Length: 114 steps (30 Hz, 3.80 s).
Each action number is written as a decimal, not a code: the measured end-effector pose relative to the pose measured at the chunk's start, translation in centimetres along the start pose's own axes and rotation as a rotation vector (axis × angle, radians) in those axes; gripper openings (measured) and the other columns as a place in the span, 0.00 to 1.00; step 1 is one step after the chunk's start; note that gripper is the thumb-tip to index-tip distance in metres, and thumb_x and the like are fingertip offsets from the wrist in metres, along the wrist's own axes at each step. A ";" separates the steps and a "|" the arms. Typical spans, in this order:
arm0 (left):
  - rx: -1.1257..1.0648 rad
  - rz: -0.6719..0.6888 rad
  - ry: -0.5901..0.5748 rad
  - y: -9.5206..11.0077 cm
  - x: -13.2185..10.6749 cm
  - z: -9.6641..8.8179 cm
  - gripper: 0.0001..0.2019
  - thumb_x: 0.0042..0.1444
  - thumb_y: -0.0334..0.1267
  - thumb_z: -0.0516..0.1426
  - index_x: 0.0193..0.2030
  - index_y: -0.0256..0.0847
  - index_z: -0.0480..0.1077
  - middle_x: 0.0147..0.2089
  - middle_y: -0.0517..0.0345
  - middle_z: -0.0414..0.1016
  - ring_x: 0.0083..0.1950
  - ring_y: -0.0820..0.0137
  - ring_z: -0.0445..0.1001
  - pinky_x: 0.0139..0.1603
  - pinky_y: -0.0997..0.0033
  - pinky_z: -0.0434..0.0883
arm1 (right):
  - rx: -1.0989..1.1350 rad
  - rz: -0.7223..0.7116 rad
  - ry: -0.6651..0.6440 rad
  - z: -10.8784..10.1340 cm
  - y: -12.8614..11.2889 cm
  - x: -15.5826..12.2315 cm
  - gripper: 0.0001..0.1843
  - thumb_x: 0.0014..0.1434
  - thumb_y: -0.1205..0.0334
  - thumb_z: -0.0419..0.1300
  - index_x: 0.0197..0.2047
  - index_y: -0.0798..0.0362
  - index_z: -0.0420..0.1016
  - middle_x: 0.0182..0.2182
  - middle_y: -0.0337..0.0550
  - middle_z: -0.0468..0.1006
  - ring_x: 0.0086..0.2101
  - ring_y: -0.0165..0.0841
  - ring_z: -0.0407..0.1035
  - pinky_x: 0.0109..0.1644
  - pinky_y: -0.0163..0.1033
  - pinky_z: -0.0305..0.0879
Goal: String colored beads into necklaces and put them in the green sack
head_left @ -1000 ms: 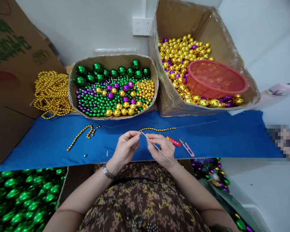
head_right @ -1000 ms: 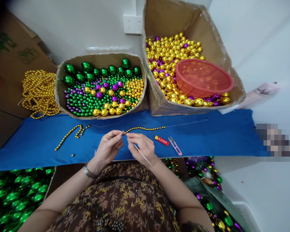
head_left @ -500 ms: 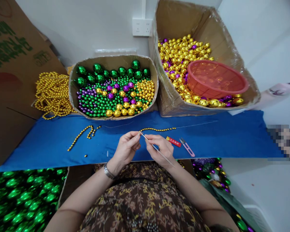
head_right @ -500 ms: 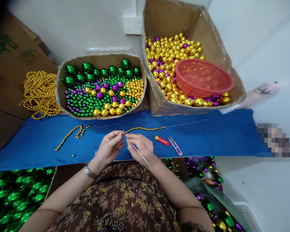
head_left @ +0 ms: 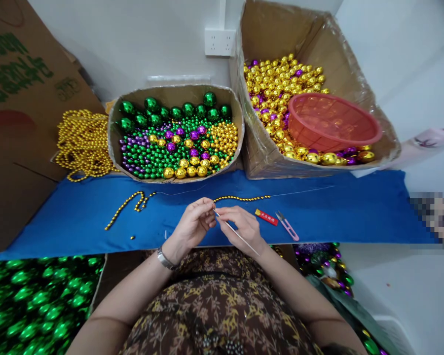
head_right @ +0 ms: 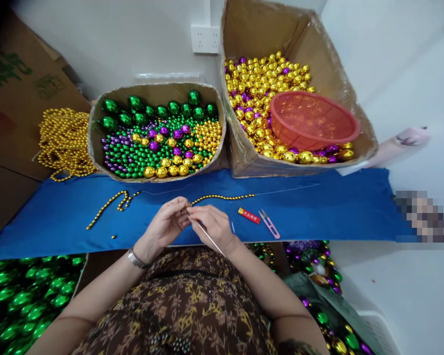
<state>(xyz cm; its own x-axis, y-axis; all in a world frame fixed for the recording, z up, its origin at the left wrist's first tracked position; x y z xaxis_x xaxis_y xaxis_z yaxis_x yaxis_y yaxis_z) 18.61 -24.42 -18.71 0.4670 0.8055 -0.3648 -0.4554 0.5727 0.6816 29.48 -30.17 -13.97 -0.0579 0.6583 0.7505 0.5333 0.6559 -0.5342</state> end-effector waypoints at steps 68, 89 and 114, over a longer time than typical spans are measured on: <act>2.007 0.879 -0.255 10.6 15.5 4.5 0.12 0.62 0.32 0.50 0.43 0.36 0.76 0.41 0.44 0.76 0.42 0.60 0.72 0.48 0.59 0.66 | 0.212 0.617 -0.113 -1.2 9.7 -0.5 0.11 0.67 0.58 0.52 0.47 0.52 0.71 0.36 0.43 0.76 0.28 0.28 0.76 0.32 0.32 0.74; 0.915 0.457 -0.101 11.1 14.3 4.4 0.10 0.55 0.35 0.58 0.43 0.36 0.73 0.38 0.51 0.78 0.38 0.66 0.77 0.41 0.66 0.73 | 0.057 0.546 -0.104 -2.6 9.8 -0.6 0.09 0.67 0.62 0.53 0.46 0.51 0.73 0.37 0.41 0.75 0.28 0.25 0.75 0.35 0.31 0.72; 0.530 0.392 -0.066 8.6 7.4 0.1 0.15 0.51 0.39 0.66 0.47 0.39 0.77 0.38 0.53 0.80 0.37 0.70 0.79 0.42 0.71 0.77 | -0.430 0.177 -0.217 -1.7 7.6 -0.4 0.12 0.66 0.67 0.52 0.49 0.54 0.73 0.32 0.44 0.75 0.30 0.31 0.72 0.35 0.35 0.68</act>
<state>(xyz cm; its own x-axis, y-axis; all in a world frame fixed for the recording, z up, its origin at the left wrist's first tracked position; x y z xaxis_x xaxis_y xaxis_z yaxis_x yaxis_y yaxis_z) 18.21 -13.60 -15.50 0.3954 0.9185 0.0018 -0.1740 0.0730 0.9820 34.99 -26.08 -17.71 -0.0844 0.8372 0.5404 0.8473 0.3457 -0.4032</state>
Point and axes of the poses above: each hand's wrist, its own x-axis towards the middle knuckle, its own z-axis out of the palm, y = z × x, the point moved 6 cm from there along x, towards the middle knuckle
